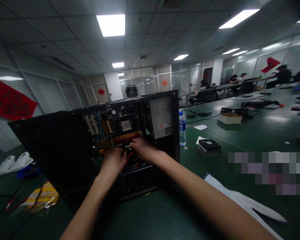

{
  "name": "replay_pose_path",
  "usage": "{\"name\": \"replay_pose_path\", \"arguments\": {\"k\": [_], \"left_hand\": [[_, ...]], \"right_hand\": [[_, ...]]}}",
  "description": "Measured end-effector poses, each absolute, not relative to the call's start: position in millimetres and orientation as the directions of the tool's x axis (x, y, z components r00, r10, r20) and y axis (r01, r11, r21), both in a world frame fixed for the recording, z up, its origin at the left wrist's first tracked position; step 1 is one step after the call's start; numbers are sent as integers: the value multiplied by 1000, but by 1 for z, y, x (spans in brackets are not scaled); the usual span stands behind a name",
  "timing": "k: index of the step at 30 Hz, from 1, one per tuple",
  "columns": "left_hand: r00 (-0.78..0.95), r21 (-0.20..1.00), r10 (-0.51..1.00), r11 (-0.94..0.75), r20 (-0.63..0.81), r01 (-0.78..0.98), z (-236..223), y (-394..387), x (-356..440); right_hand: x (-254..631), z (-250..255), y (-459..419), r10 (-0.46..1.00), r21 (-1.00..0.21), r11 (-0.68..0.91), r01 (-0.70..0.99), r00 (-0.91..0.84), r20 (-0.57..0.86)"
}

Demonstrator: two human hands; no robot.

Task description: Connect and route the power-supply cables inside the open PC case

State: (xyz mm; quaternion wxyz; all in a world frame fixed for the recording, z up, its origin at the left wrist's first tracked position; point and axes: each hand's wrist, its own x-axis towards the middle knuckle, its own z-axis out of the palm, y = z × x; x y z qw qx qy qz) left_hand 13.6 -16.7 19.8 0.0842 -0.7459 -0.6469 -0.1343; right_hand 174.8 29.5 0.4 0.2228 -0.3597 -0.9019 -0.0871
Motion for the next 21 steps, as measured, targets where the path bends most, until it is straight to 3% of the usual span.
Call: {"name": "replay_pose_path", "arguments": {"k": [8, 15, 21], "left_hand": [[76, -33, 948, -69, 309, 997, 23, -18, 22], [91, 70, 953, -115, 288, 991, 23, -10, 15], [85, 160, 953, -136, 289, 978, 20, -5, 8]], "right_hand": [[172, -3, 37, 560, 54, 739, 671, -657, 505], [169, 4, 40, 447, 190, 781, 595, -745, 495], [165, 1, 51, 414, 184, 806, 563, -757, 505]]}}
